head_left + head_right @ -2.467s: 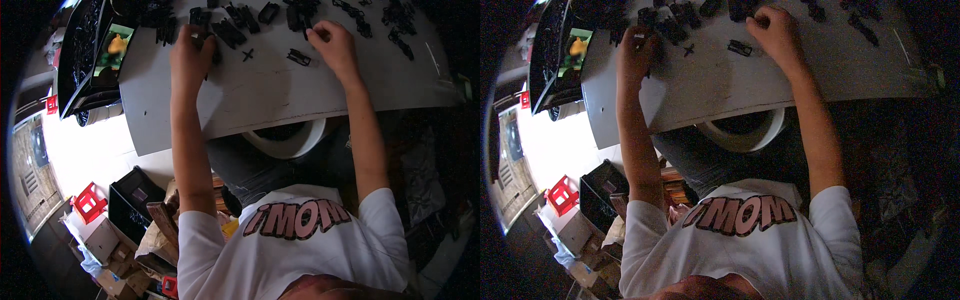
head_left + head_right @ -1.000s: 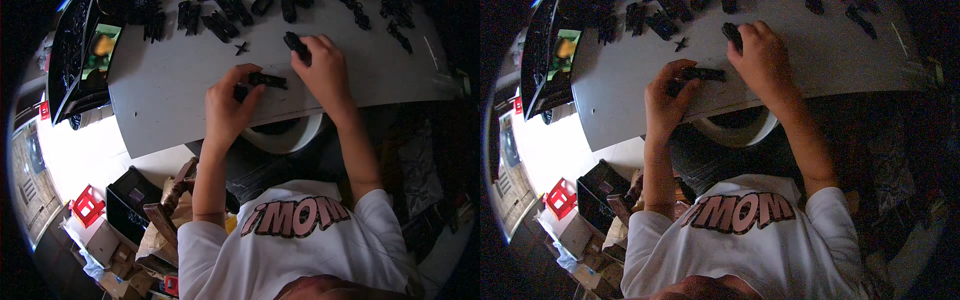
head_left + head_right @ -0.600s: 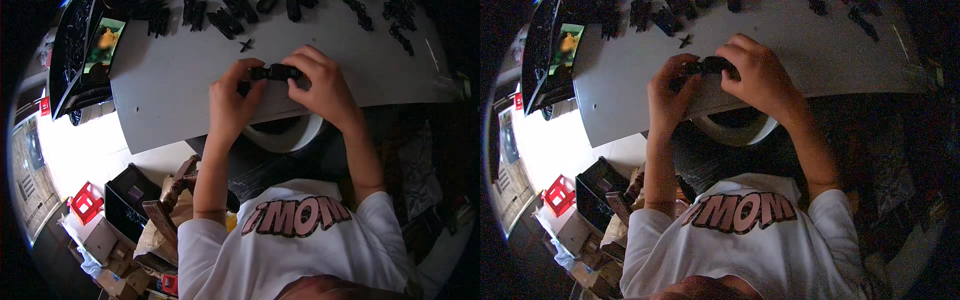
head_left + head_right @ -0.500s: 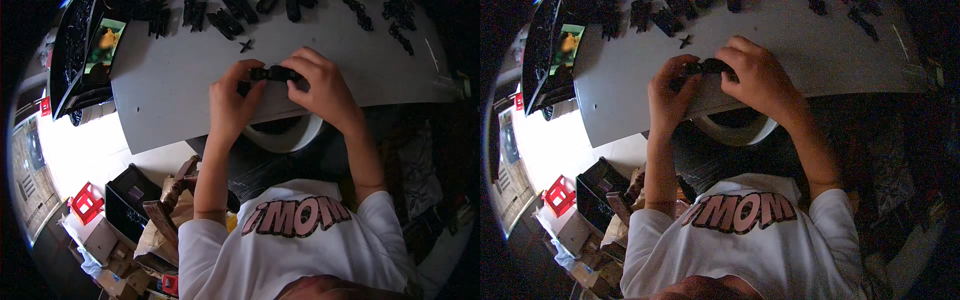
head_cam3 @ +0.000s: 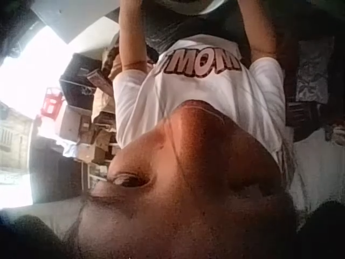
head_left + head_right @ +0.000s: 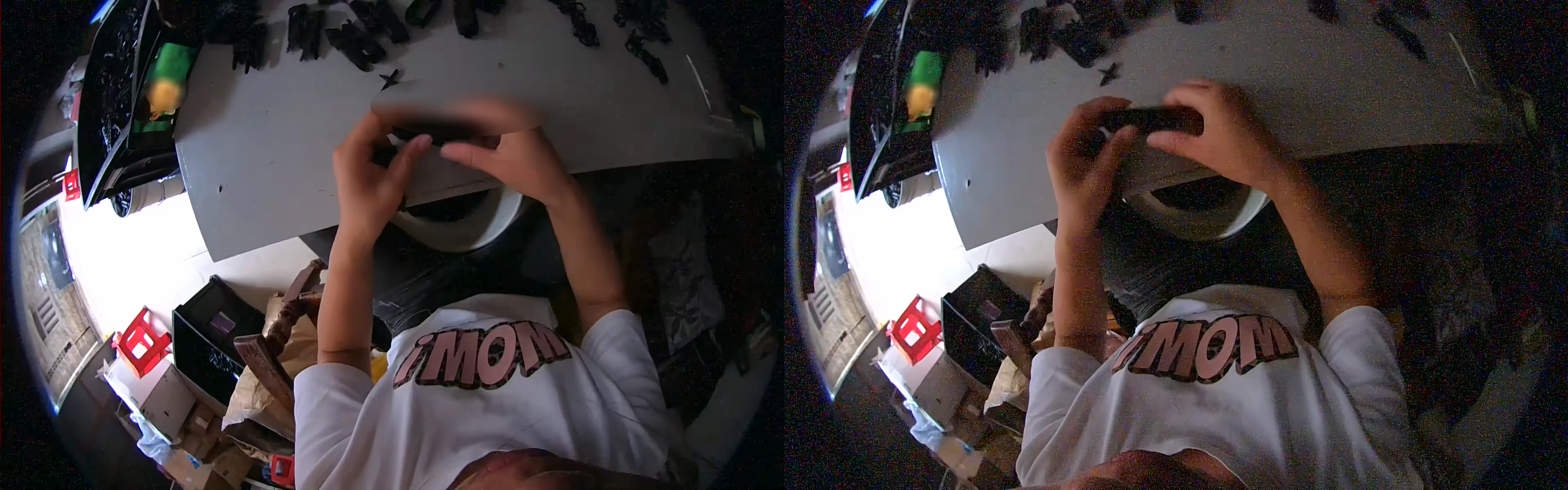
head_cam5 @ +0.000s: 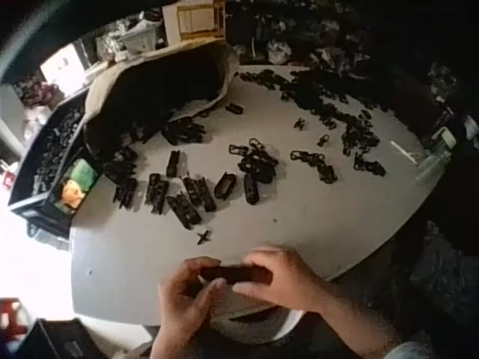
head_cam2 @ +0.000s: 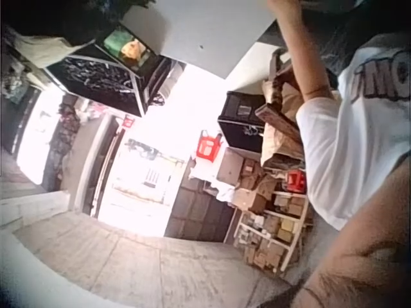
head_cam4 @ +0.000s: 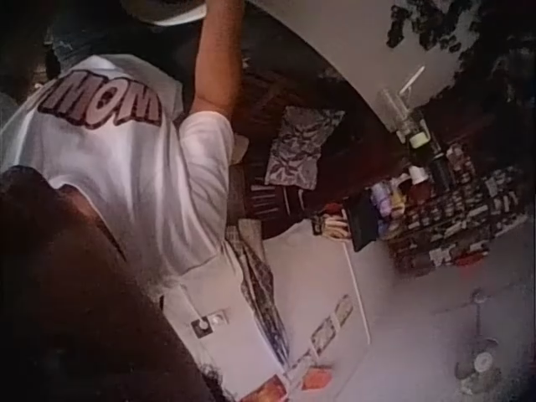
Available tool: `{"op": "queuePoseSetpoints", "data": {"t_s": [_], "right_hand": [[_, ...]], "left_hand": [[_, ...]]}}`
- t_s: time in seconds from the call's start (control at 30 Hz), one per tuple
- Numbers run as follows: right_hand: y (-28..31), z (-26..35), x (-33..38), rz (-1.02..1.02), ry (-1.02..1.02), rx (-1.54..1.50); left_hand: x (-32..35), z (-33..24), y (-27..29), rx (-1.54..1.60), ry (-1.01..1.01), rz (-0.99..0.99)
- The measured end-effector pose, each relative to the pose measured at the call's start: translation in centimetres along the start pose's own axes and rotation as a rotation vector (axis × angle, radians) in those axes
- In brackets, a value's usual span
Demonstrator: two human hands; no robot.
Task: The recorder is joining small black plastic buckles or clips together at a work table.
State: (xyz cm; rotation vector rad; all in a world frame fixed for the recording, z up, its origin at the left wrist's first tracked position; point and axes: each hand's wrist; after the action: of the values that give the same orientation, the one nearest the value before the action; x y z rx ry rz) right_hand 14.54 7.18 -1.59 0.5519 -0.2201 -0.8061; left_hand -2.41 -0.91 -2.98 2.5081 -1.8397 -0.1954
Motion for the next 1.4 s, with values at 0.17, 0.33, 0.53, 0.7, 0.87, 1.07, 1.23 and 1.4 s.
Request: {"op": "queuePoseSetpoints", "data": {"t_s": [0.17, 0.33, 0.53, 0.7, 0.87, 1.07, 1.23, 1.4], "right_hand": [[0.4, -0.5, 0.9, 0.059, -0.048, -0.223], [6.7, -4.4, -0.8, -0.489, -0.218, -0.046], [12.1, -7.1, -6.6, -0.633, -0.106, 0.671], [12.7, -8.1, -10.2, -0.234, 0.036, 1.032], [9.7, -6.2, -8.5, -0.416, 0.188, 0.671], [5.7, -7.3, -2.9, -0.541, 0.139, -0.162], [2.8, -5.2, -0.6, -0.36, 0.188, 0.103], [3.4, -3.4, -3.9, -0.414, 0.104, 0.399]], "left_hand": [[0.5, -0.4, 0.0, 0.177, 0.084, 0.064], [-0.4, -0.1, 1.3, 0.48, 0.164, -0.119], [-0.9, 0.3, 3.0, 1.321, 0.344, 0.03], [-1.1, 0.5, 3.5, 1.405, 0.34, 0.067], [-3.2, -1.4, 3.5, 0.551, 0.216, -0.117], [-7.7, 0.2, 4.1, -0.629, -0.252, -0.163], [-10.5, 1.3, 4.0, -0.927, -0.228, -0.177], [-11.5, 2.1, 5.9, -0.859, -0.205, -0.072]]}}
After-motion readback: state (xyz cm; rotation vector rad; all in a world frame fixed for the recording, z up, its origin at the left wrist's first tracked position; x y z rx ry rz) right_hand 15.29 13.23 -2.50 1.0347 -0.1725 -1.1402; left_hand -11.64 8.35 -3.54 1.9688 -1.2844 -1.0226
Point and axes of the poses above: each hand's wrist, its own x-axis away from the middle knuckle, its own y-axis out of the back of the hand, z = x × y, and after that the axes turned 3 degrees about x, right-handed
